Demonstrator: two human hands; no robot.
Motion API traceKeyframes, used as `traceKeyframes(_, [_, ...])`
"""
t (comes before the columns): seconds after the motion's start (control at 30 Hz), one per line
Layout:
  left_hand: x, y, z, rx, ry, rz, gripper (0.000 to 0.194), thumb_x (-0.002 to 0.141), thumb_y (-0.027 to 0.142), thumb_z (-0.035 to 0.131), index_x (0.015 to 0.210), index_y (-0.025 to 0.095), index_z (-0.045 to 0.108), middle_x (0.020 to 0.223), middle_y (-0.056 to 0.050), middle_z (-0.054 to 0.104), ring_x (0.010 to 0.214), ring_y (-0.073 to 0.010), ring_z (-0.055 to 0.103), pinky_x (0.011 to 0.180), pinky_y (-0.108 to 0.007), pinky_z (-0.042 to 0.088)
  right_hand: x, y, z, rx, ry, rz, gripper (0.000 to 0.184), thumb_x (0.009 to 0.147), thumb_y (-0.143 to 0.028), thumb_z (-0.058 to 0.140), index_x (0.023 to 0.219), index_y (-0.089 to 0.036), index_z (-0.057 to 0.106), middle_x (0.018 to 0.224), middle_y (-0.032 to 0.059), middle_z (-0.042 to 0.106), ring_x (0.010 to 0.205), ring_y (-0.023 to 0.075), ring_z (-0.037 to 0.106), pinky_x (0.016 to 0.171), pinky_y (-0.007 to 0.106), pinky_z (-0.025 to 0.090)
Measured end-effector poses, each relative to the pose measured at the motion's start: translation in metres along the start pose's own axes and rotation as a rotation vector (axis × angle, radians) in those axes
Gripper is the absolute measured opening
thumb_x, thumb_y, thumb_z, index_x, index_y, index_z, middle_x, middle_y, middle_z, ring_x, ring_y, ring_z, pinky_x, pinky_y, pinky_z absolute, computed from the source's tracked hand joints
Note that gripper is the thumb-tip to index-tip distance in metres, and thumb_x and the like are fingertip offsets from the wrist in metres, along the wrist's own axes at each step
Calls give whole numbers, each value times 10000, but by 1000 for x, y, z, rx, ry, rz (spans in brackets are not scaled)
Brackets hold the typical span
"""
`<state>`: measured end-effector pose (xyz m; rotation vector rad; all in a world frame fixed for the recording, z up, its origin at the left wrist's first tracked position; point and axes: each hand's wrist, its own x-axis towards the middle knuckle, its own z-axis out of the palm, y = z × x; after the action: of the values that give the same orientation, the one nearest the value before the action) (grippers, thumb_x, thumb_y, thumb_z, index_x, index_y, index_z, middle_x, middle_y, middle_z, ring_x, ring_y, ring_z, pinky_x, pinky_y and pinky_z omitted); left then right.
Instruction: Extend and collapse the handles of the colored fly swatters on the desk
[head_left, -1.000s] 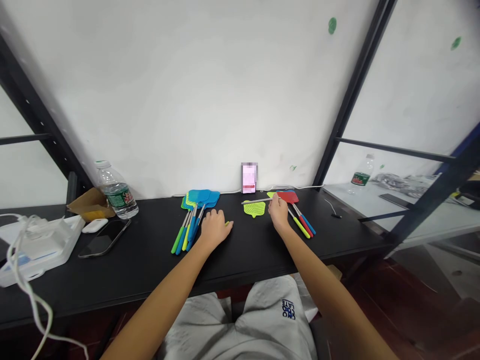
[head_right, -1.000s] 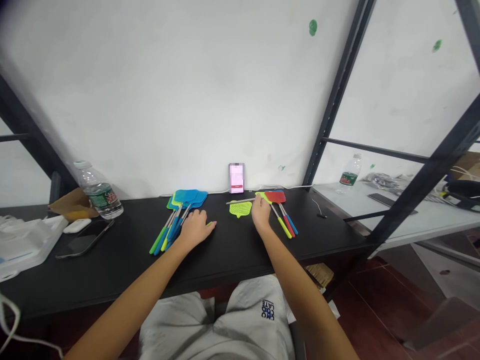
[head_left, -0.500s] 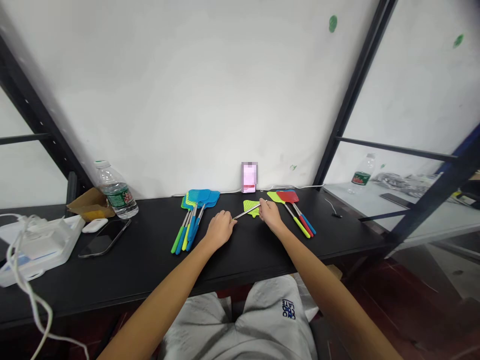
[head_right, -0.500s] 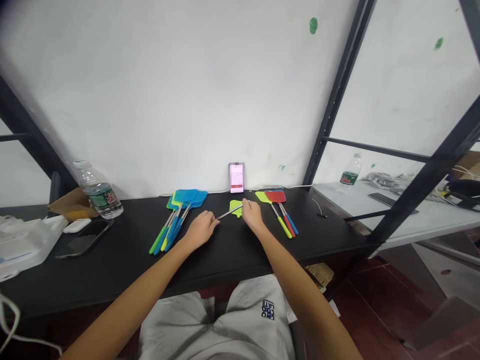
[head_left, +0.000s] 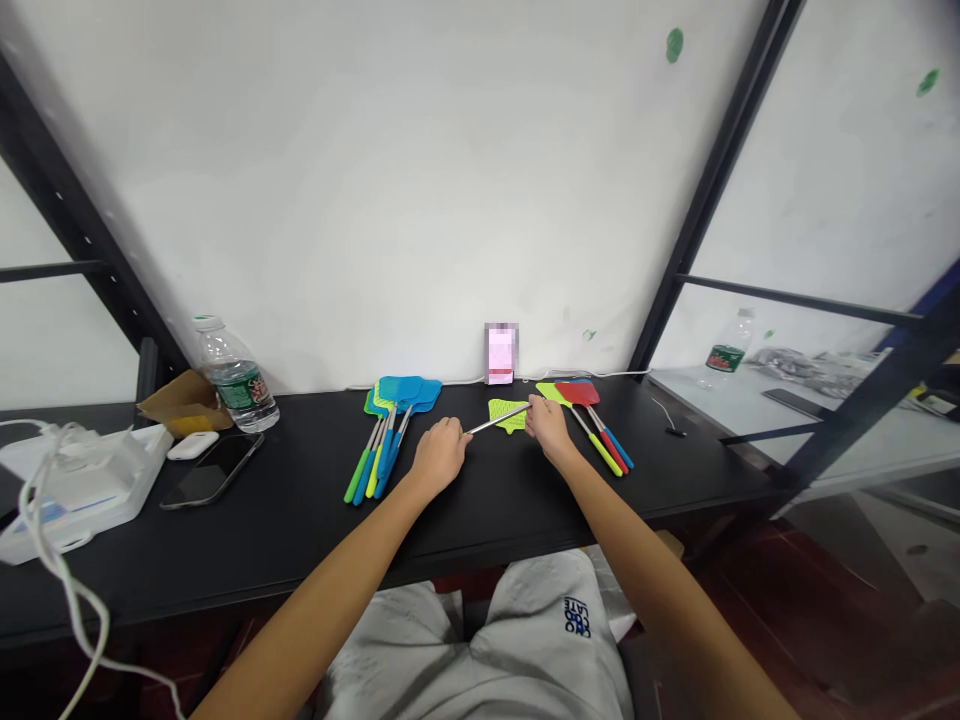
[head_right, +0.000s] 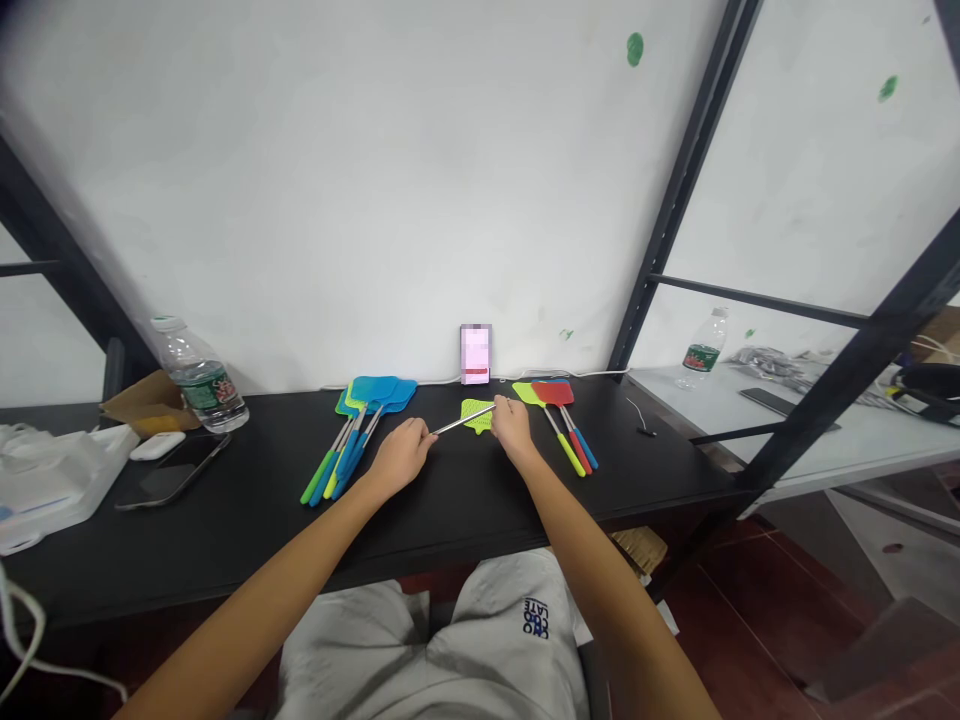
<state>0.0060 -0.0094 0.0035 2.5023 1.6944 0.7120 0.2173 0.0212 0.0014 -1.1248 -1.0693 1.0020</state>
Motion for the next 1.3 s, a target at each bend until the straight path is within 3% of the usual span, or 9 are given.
traceKeyframes(0.2, [1, 0, 4, -219, -10, 222, 202, 971, 295, 423, 810, 200, 500, 865, -36, 602, 798, -177, 565, 694, -287, 385, -3, -7, -5, 102, 9, 77, 362, 835, -306, 488, 581, -248, 237, 431, -76, 231, 363, 70, 224, 365, 227, 161])
traceKeyframes(0.47, [-1, 8, 8, -328, 15, 216, 213, 975, 301, 396, 827, 198, 508, 808, -33, 614, 761, -174, 576, 674, -282, 375, -12, 2, 11, -22, -421, 75, 442, 865, -549, 480, 597, -210, 391, 467, -44, 377, 367, 80, 350, 382, 219, 182])
traceKeyframes(0.53, [0, 7, 7, -297, 26, 191, 208, 980, 304, 384, 857, 199, 515, 823, -37, 626, 769, -178, 586, 677, -284, 375, -12, 4, 14, -163, -366, 17, 479, 873, -622, 435, 641, -203, 454, 500, -28, 429, 403, 101, 411, 405, 228, 255])
traceKeyframes(0.67, [1, 5, 3, -171, 35, 59, 200, 982, 309, 377, 897, 204, 525, 874, -55, 648, 804, -196, 611, 682, -288, 374, -6, 6, 8, -665, 119, -229, 505, 911, -625, 364, 758, -189, 570, 746, 85, 621, 738, 208, 602, 669, 295, 446])
traceKeyframes(0.77, [1, 6, 0, -90, 11, -36, 200, 981, 303, 376, 895, 202, 526, 916, -70, 660, 843, -215, 627, 674, -292, 372, 3, 7, 4, -1060, 330, -171, 567, 885, -634, 421, 983, -117, 633, 1053, 221, 629, 1058, 325, 567, 879, 387, 427])
traceKeyframes(0.9, [3, 7, -1, -60, -10, -97, 184, 982, 293, 376, 914, 201, 519, 987, -82, 668, 887, -226, 637, 686, -294, 384, 21, 11, 15, -1304, 324, -18, 875, 760, -758, 528, 1185, 5, 587, 1212, 329, 534, 1179, 417, 493, 956, 488, 388])
traceKeyframes(1.07, [4, 4, 0, -68, -4, -107, 163, 986, 286, 369, 954, 222, 515, 957, -65, 676, 875, -223, 647, 696, -289, 390, 44, 5, 31, -1290, 185, 223, 1013, 527, -734, 757, 1233, -27, 593, 1245, 315, 543, 1203, 421, 510, 937, 462, 432])
traceKeyframes(1.17, [4, 1, 0, -72, -6, -119, 166, 986, 287, 366, 978, 237, 525, 918, -59, 678, 848, -217, 650, 697, -284, 387, 52, 1, 27, -1206, 94, 265, 935, 461, -627, 848, 1181, -73, 629, 1191, 278, 602, 1140, 391, 579, 873, 419, 479])
traceKeyframes(1.3, [5, -3, 1, -60, -18, -151, 202, 987, 332, 361, 988, 247, 544, 842, -55, 670, 800, -226, 651, 668, -280, 374, 55, 5, 5, -1019, 58, 177, 595, 511, -483, 879, 936, -118, 681, 980, 198, 683, 903, 298, 662, 665, 314, 497])
